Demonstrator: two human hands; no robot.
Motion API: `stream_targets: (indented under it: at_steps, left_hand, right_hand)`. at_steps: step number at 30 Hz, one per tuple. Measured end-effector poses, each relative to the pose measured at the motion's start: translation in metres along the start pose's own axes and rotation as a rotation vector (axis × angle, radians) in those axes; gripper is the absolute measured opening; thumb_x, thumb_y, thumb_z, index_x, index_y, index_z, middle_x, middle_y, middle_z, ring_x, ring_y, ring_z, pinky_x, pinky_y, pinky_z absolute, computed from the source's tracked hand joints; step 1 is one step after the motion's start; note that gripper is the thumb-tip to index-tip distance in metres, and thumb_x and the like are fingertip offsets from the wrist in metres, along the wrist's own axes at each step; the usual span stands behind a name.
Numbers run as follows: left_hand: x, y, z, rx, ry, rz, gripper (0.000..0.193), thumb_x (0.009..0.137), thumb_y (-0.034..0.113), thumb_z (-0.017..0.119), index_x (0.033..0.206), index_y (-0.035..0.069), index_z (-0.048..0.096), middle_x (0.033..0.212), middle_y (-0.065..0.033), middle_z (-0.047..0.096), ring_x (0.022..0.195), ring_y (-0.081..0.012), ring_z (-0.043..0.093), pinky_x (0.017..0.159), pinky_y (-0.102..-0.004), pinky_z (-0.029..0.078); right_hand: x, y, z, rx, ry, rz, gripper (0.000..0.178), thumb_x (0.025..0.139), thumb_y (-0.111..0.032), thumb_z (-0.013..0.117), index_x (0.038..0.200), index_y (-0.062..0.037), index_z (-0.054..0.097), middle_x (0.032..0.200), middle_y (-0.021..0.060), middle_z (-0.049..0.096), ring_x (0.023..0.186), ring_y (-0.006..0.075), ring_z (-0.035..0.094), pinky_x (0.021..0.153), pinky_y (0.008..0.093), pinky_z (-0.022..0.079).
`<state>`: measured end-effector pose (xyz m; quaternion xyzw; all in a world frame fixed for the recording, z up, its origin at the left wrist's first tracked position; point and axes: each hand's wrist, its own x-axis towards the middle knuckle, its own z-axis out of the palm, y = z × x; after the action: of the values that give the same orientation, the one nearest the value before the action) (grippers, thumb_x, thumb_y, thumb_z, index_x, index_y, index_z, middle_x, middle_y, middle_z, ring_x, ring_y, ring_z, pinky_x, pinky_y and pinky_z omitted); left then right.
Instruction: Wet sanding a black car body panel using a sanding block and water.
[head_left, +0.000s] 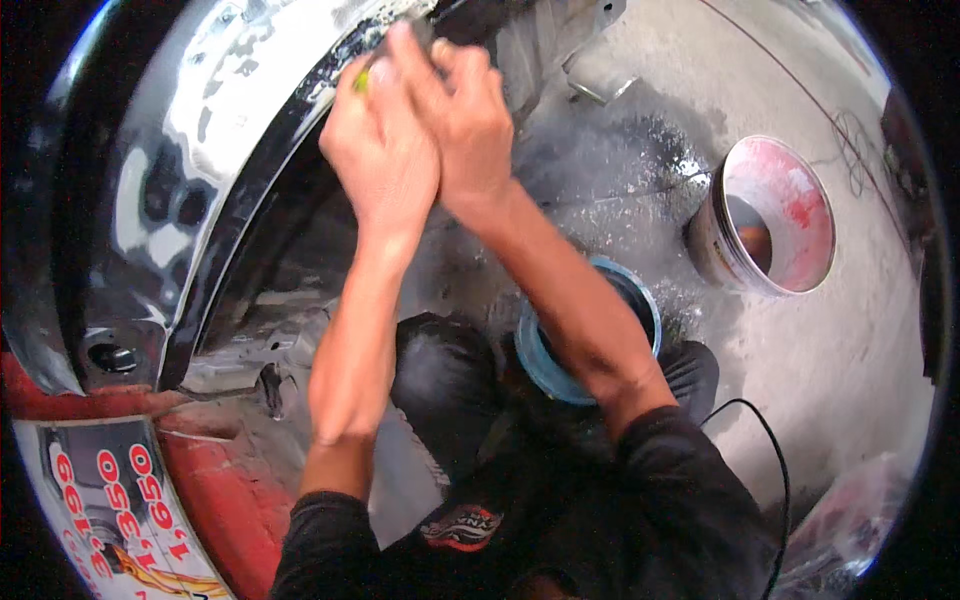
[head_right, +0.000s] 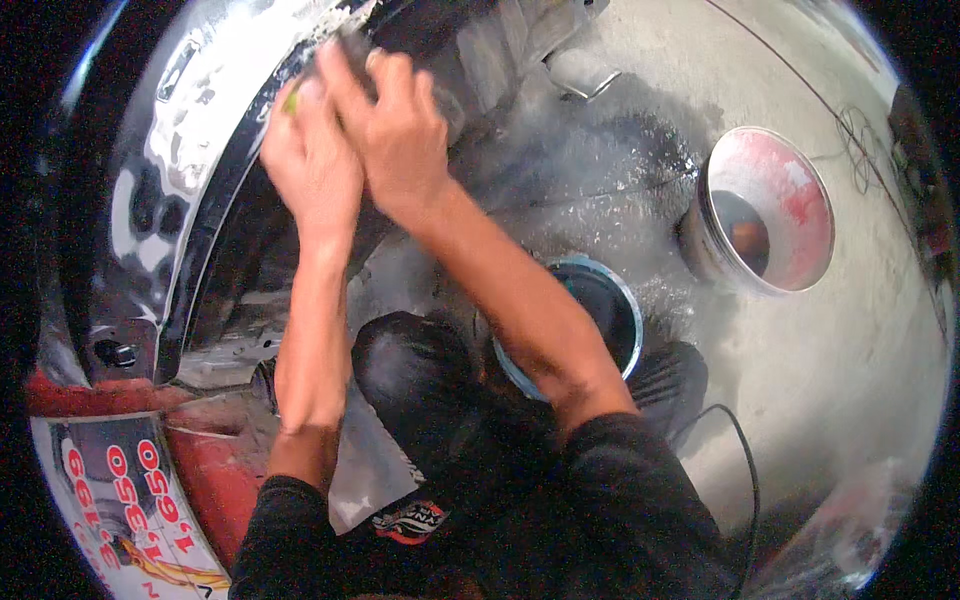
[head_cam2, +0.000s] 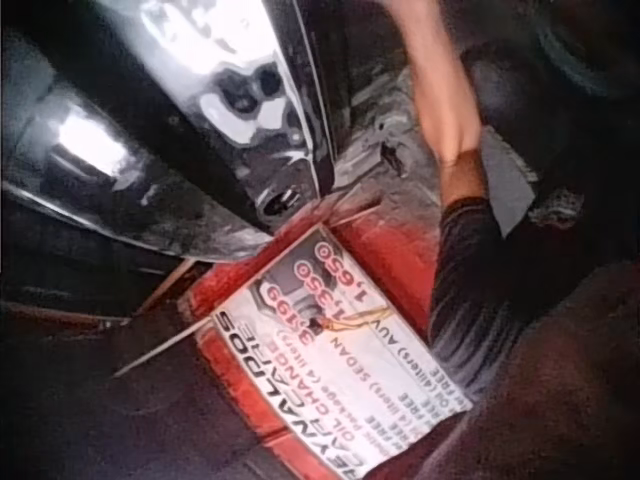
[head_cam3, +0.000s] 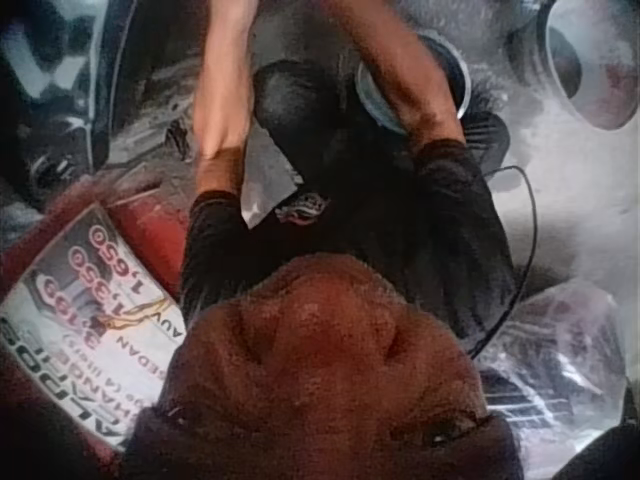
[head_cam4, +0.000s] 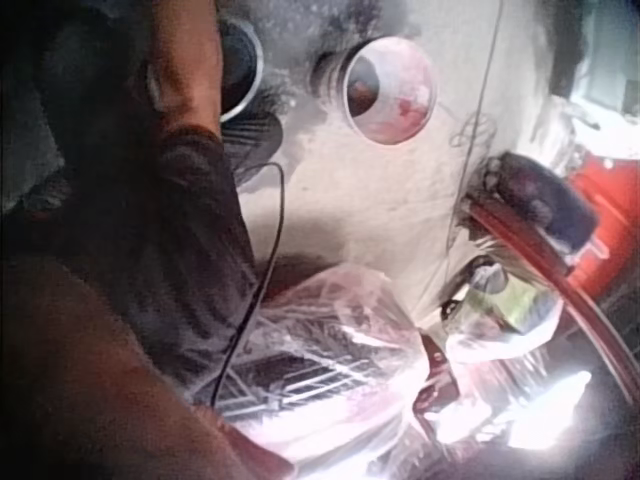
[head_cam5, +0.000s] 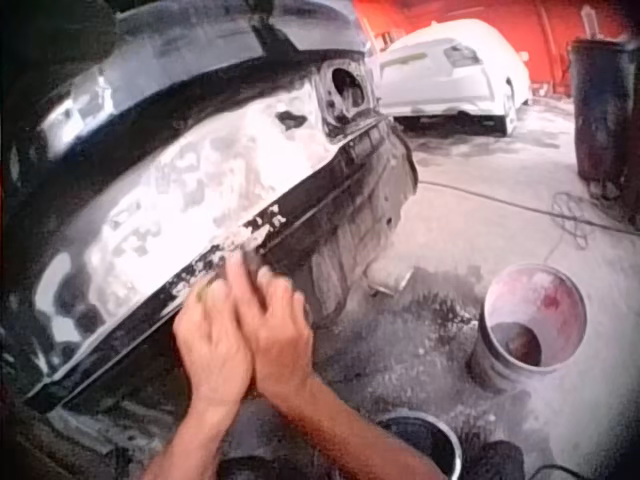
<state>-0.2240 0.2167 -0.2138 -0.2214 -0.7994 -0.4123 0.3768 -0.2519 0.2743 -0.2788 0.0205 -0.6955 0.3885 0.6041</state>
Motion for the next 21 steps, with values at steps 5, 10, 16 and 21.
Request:
stream_targets:
  at_steps: [5,10,16,21]
  left_hand:
    - [-0.007,0.004,0.003,-0.042,0.005,-0.016,0.031,0.108,0.019,0.052,0.113,-0.008,0.067,0.089,-0.0102,0.071,0.081,-0.0145,0.062,0.077,-0.0329,0.052]
    - [0.004,0.001,0.013,-0.029,-0.028,-0.009,0.030,0.109,0.018,0.052,0.106,-0.007,0.067,0.086,-0.0052,0.068,0.078,-0.0117,0.057,0.072,-0.0313,0.050]
    - [0.003,-0.007,0.018,-0.145,0.015,-0.046,0.028,0.108,0.016,0.051,0.102,-0.008,0.065,0.080,-0.0064,0.065,0.075,-0.0117,0.053,0.069,-0.0321,0.048]
    - [0.013,-0.003,0.033,-0.056,-0.050,0.038,0.028,0.107,0.016,0.052,0.105,-0.008,0.066,0.085,-0.0169,0.069,0.075,-0.0225,0.061,0.072,-0.0367,0.051]
  right_hand:
    - [0.001,0.004,0.000,0.037,0.014,0.002,0.060,0.088,-0.018,0.070,0.146,-0.0274,0.061,0.114,0.0120,0.060,0.090,0.0317,0.062,0.068,0.0366,0.058]
    - [0.006,0.009,0.005,-0.034,0.034,-0.002,0.057,0.088,-0.019,0.070,0.144,-0.0271,0.063,0.113,0.0121,0.061,0.087,0.0310,0.062,0.067,0.0357,0.058]
    - [0.000,0.008,-0.002,-0.037,-0.027,0.010,0.056,0.089,-0.018,0.069,0.144,-0.0252,0.062,0.115,0.0134,0.060,0.091,0.0345,0.062,0.068,0.0410,0.058]
    - [0.023,0.029,-0.013,-0.048,-0.085,0.068,0.055,0.090,-0.019,0.069,0.144,-0.0233,0.061,0.115,0.0141,0.059,0.091,0.0361,0.062,0.071,0.0427,0.057]
